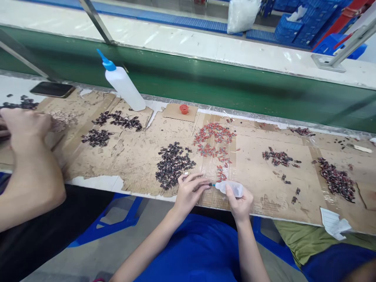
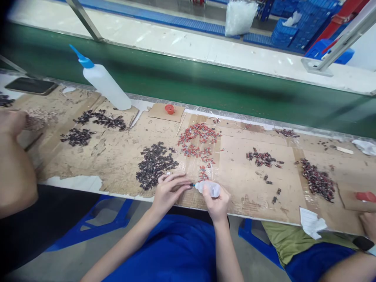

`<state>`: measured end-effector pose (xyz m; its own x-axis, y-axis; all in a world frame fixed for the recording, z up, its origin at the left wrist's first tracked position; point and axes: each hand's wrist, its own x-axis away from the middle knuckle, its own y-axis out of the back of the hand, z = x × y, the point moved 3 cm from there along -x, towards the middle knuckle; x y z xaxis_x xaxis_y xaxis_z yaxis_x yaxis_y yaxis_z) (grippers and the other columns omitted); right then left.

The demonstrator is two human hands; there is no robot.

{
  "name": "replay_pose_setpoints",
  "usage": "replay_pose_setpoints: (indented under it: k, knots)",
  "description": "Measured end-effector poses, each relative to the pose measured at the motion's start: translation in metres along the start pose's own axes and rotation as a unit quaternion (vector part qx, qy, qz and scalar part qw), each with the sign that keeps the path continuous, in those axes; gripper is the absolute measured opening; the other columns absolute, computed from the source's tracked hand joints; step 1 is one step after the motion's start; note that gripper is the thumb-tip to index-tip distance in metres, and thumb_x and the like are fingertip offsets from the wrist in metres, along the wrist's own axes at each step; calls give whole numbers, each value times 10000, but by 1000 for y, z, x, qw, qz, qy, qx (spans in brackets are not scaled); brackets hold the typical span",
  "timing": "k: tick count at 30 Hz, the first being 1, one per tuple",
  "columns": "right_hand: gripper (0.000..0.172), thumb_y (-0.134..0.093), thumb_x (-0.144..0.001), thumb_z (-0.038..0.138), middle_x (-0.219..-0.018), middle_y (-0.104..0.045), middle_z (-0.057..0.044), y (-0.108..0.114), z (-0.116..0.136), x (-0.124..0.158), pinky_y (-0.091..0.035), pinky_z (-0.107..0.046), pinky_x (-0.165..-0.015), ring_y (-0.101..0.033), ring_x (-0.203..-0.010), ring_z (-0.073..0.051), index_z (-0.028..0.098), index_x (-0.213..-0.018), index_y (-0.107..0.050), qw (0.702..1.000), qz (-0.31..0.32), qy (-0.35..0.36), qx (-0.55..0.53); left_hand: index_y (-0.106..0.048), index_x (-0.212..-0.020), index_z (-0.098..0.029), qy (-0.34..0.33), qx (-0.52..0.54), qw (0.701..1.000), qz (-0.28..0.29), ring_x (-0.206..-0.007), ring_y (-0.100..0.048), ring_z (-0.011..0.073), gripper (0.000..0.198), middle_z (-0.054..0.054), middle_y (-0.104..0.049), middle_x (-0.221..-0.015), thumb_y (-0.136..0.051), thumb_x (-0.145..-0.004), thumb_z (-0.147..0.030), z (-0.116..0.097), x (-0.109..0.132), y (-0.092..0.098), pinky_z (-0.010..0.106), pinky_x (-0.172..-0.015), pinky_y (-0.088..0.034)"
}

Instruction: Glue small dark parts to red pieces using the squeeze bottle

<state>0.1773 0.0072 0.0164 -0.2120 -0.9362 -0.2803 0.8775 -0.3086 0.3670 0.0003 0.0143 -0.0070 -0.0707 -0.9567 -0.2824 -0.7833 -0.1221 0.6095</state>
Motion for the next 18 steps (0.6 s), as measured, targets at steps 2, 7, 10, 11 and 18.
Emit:
replay_pose_setpoints:
  k: [2,7,10,11,18]
  knots:
    - [200,-624,-806,337,-704,-748,-75,1,0,0,-577,-299,-586,-709,-614,-207,168,-764,-721,1000,-5,-2,-1,-721,-852,-285,-1,0,1000,-5,-977,-680,213,81,-23,-774,-857,-725,-801,-221,-1,0,0,391,-904,-300]
    - [224,-620,-812,357,-693,-746,-74,1,-1,0,-570,-304,-566,-707,-606,-212,165,-752,-719,1000,-11,-16,-15,-722,-827,-276,-7,-2,1000,-13,-954,-686,207,77,-32,-774,-830,-739,-787,-212,-1,-1,1,384,-902,-294]
    - [233,-621,-814,365,-700,-747,-76,-1,-1,0,-570,-309,-581,-709,-617,-214,164,-753,-723,1000,8,-17,-25,-727,-823,-281,0,-7,1000,-10,-958,-683,209,54,-23,-775,-832,-727,-799,-233,-1,0,0,386,-911,-296]
    - [236,-621,-815,366,-698,-747,-75,-2,-1,-1,-569,-307,-582,-709,-617,-212,164,-751,-724,999,14,-18,-28,-728,-824,-284,4,-11,1000,-9,-959,-682,210,47,-21,-775,-828,-722,-805,-241,-1,0,0,389,-916,-295]
    - [239,-647,-777,377,-610,-721,-50,0,-4,-1,-543,-293,-517,-671,-535,-196,170,-677,-714,997,-17,-65,-43,-722,-810,-289,7,-18,1000,-20,-926,-686,210,55,-27,-774,-807,-698,-826,-243,-1,3,-1,410,-932,-278]
